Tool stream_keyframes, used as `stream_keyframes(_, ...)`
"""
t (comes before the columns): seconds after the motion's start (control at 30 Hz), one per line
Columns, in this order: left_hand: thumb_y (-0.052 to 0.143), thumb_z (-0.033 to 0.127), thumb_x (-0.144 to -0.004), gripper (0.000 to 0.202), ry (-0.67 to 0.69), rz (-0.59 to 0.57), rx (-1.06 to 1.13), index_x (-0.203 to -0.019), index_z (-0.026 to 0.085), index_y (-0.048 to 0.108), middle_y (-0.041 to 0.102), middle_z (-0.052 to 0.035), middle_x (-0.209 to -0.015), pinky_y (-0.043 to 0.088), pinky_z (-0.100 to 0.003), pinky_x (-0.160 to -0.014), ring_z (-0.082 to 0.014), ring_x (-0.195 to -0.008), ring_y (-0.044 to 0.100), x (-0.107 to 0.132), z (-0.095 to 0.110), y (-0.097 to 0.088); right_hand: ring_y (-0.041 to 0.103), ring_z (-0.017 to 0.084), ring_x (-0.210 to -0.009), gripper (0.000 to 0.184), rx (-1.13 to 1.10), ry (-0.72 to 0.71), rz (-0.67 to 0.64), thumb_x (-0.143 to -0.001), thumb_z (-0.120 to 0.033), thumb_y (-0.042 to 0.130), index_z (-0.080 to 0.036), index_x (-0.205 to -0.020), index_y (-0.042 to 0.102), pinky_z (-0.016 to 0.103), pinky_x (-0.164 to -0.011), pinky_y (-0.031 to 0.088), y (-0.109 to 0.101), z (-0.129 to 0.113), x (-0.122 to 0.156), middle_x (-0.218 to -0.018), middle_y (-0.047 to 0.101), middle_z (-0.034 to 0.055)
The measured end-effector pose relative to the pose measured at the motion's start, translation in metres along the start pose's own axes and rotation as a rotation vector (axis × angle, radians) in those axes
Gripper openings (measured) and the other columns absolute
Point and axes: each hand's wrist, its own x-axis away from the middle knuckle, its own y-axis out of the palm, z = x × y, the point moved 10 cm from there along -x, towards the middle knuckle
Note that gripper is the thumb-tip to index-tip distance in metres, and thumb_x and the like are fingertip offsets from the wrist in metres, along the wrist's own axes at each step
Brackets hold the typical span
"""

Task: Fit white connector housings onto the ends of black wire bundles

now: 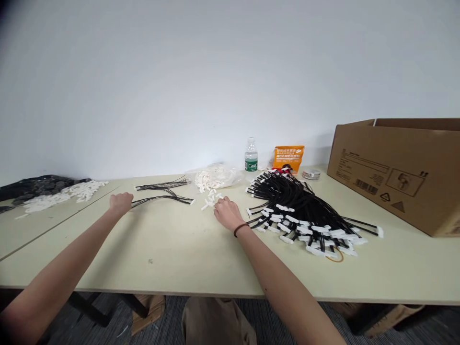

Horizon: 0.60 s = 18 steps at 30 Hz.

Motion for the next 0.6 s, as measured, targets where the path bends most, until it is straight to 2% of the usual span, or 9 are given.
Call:
stream_keyframes(0.13,0.068,0.009,-0.044,0.02,-0.024,-0.083,-0.004,-0.047,0.012,0.049,0.061,-0.0173,-0.067,0.043,-0.046,-0.072,-0.0386,-0.083,0.06,-0.003,-0.004,0.011,0.048,0.021,-0.098,0.028,-0.008,0.003,0.003,-0.089,-0.024,0.036,-0.016,-0.084,0.063,0.026,-0.076,0.04,0.001,0.001,0.0,-0.097,0.061,0.0089)
stream_keyframes(0.23,0.07,0.01,-0.041,0.021,-0.017,-0.105,0.008,-0.048,0.012,0.05,0.062,-0.0167,-0.068,0.045,-0.045,-0.069,-0.0384,-0.081,0.061,-0.006,-0.003,0.015,0.048,0.021,-0.098,0.029,-0.002,0.001,0.001,-0.089,-0.024,0.035,-0.016,-0.085,0.063,0.027,-0.076,0.04,0.001,0.001,0.0,-0.097,0.061,0.0092)
stream_keyframes(0.43,0.07,0.029,-0.049,0.02,0.029,-0.073,0.022,-0.058,0.014,0.06,0.064,-0.0183,-0.075,0.045,-0.043,-0.071,-0.0354,-0.082,0.061,-0.007,0.007,0.015,0.047,0.021,-0.1,0.03,-0.011,0.001,-0.018,-0.09,-0.024,0.034,-0.016,-0.088,0.063,0.027,-0.08,0.04,0.002,0.0,0.0,-0.099,0.06,0.0099)
stream_keyframes(0.6,0.064,0.031,-0.057,0.022,0.045,-0.058,-0.012,-0.071,0.014,0.064,0.065,-0.0201,-0.089,0.044,-0.042,-0.075,-0.0346,-0.089,0.059,-0.007,0.014,0.013,0.045,0.02,-0.104,0.027,-0.026,0.001,-0.029,-0.089,-0.024,0.037,-0.016,-0.092,0.062,0.027,-0.084,0.039,0.006,0.003,-0.002,-0.104,0.058,0.0091)
